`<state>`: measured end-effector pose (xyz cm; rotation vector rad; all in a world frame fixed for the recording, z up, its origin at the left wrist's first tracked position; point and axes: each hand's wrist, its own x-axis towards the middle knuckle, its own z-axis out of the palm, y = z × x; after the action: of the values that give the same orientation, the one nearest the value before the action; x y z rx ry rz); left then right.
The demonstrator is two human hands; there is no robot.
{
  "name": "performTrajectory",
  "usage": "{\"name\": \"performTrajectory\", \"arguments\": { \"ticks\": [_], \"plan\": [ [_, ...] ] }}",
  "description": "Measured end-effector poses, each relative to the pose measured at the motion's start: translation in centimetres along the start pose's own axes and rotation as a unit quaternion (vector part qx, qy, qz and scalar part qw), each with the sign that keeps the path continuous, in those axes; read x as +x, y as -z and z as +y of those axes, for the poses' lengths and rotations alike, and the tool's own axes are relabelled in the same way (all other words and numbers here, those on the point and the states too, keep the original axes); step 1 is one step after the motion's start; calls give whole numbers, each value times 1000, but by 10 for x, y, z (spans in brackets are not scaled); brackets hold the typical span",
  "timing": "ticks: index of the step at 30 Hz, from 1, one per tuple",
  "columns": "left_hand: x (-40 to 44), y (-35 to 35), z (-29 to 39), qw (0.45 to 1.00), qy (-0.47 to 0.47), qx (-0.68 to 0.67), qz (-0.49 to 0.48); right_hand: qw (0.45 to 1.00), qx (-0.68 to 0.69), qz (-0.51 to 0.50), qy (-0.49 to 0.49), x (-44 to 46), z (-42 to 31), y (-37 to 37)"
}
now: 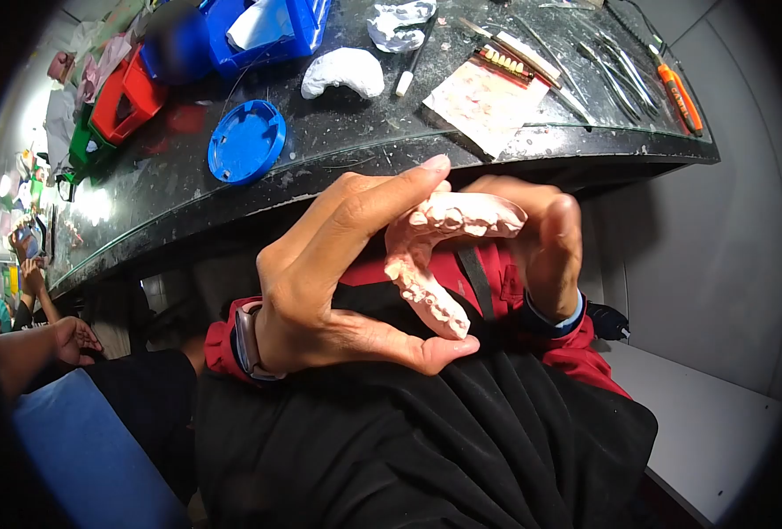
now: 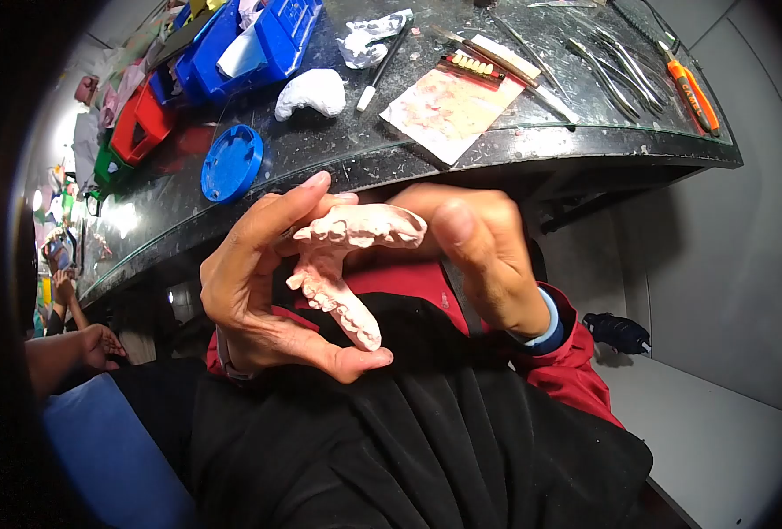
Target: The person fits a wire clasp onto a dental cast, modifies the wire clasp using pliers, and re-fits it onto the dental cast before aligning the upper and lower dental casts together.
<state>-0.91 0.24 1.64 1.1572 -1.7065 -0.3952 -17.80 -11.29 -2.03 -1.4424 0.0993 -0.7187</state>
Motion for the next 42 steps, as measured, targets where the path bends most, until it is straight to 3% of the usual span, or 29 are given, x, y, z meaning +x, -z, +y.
{"name": "performTrajectory", "arguments": {
  "ticks": [3, 6, 9, 14, 18, 27, 34, 42],
  "plan": [
    [-3, -3, -2, 1000, 5, -5, 8, 949, -116, 171, 239, 5, -1, -7],
    [-2, -5, -4, 1000, -20, 9, 9, 896, -321, 83, 295, 7, -8, -7],
    [0, -8, -3, 998, -53, 8, 35, 894, -297, 60, 330, 12, -4, -3],
    [-2, -7, -13, 993, -99, -56, -13, 906, -262, 100, 316, 11, -6, -11],
    [-1, -11, -24, 981, -146, -123, -24, 894, -296, 43, 334, 11, -9, -5],
    [4, -13, -20, 978, -145, -145, -24, 893, -305, 53, 327, 10, -8, -11],
    [-2, -12, -18, 987, -134, -89, -25, 872, -316, 115, 356, 11, 0, -13],
    [-3, -10, -16, 990, -130, -61, -14, 879, -315, 87, 347, 9, -5, -10]
  ]
}}
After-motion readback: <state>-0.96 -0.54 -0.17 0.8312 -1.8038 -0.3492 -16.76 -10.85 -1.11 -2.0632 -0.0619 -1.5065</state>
